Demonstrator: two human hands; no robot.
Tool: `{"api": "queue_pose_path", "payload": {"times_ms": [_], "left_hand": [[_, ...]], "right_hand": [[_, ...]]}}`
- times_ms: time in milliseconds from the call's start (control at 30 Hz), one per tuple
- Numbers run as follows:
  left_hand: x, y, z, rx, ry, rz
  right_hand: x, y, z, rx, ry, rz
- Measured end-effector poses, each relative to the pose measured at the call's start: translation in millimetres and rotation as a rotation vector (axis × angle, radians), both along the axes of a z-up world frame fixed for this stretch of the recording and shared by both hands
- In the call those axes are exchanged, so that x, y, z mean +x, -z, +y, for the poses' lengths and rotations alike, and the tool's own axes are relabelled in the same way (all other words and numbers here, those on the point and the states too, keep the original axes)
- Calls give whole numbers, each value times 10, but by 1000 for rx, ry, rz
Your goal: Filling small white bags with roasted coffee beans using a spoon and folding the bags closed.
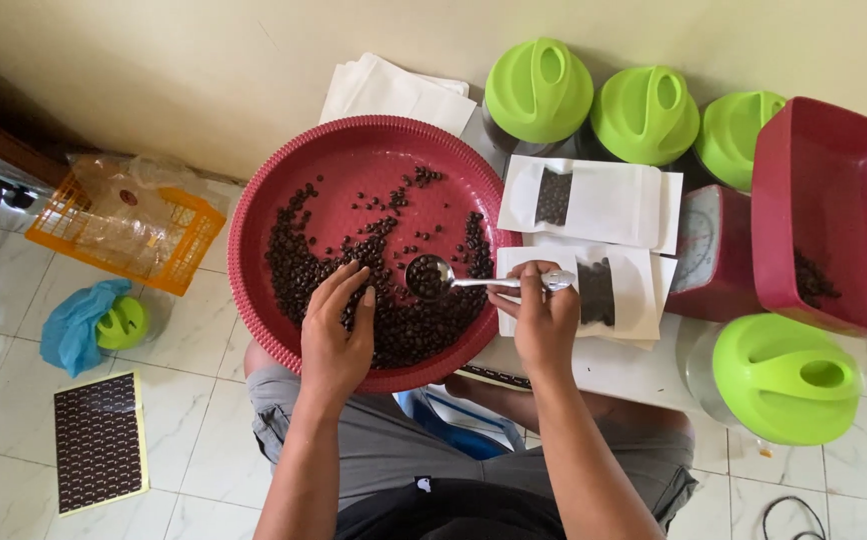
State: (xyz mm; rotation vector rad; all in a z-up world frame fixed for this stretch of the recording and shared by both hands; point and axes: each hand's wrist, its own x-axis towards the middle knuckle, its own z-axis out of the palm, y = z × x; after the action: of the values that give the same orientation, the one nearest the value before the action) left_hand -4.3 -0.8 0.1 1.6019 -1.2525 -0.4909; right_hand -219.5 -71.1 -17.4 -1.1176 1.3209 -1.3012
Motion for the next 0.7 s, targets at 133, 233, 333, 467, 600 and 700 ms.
{"api": "queue_pose_path", "payload": {"times_ms": [133, 233, 333, 467, 600, 700], "left_hand": [[-3, 35, -18, -28, -2, 1], [-20, 22, -2, -27, 4, -7], [-46, 1, 4, -19, 17, 11], [-151, -31, -7, -40, 64, 39], [-334, -87, -65, -51, 120, 78], [-499, -135, -135, -83, 192, 84]], "right_hand": [[1, -46, 9, 8, 59, -64], [-23, -92, 31, 7, 68, -78], [-46, -205, 54, -5, 106, -76], [-174, -283, 108, -30, 122, -65], [-371, -395, 172, -53, 181, -78], [-528, -535, 220, -103, 256, -91]]}}
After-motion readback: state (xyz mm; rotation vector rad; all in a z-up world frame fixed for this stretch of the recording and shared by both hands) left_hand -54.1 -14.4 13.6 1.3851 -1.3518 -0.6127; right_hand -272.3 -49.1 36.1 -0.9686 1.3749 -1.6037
